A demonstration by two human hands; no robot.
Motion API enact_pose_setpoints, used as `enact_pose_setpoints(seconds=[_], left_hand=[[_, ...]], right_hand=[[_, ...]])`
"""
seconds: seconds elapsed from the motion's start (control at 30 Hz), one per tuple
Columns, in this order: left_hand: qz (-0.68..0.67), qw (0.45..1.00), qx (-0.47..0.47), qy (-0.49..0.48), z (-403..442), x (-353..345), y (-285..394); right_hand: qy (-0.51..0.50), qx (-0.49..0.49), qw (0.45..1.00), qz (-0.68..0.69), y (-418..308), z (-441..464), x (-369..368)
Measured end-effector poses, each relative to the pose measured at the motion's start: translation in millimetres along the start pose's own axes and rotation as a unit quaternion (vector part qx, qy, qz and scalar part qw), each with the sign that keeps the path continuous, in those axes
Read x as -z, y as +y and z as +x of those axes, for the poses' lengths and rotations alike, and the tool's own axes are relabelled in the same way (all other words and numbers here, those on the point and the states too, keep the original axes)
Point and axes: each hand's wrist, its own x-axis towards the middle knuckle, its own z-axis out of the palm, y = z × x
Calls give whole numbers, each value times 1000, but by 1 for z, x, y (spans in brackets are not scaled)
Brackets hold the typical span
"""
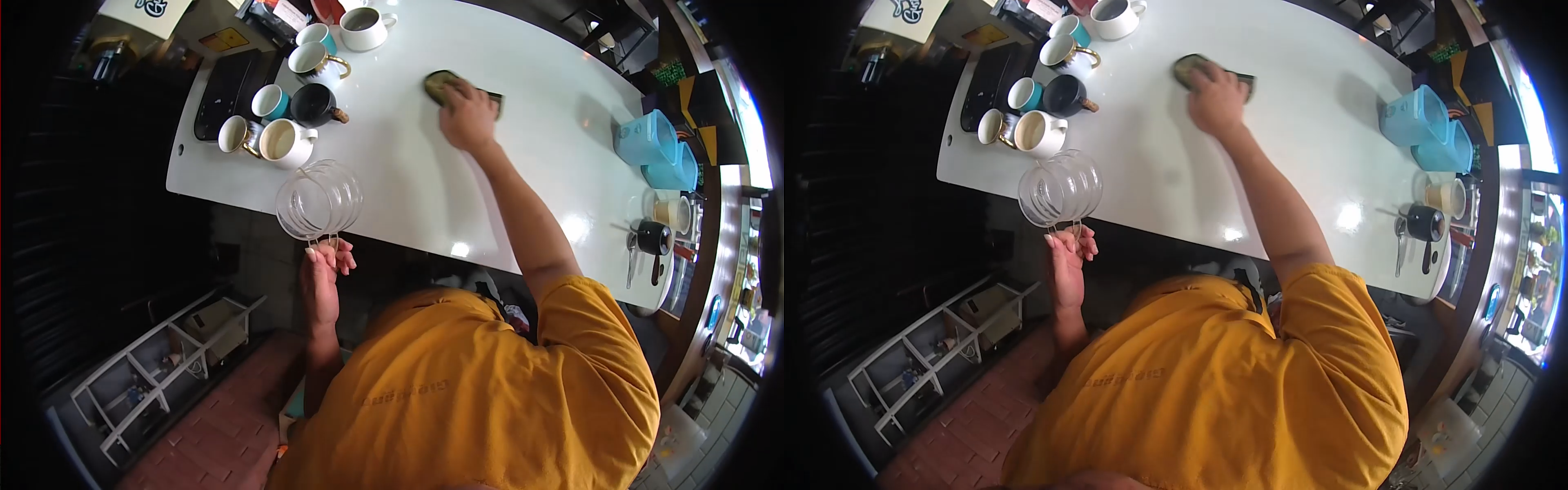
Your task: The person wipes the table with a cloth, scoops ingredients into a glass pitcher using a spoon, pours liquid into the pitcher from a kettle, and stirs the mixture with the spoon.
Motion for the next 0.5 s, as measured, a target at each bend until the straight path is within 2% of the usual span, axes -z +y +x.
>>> enact_pose_setpoints(seconds=[0.03, 0.13, 0.23, 0.37, 0.4, 0.5], left_hand=[[-1, 1000, 0, 2, -2, 0, 0], [-9, 1000, 2, 3, 3, -4, -1], [-10, 1000, 2, -18, 12, -11, -1], [-5, 998, 1, -57, 29, -25, 4], [-5, 998, 0, -68, 32, -28, 5], [-1, 997, -3, -82, 35, -35, 5]], right_hand=[[-15, 38, 999, 27, -14, -2, -2], [-43, 41, 998, 31, -11, -2, 2], [13, -38, 999, -27, 40, 9, 10], [21, -245, 962, -119, 144, 36, 46], [18, -275, 953, -128, 159, 37, 56], [20, -284, 952, -116, 175, 43, 54]])
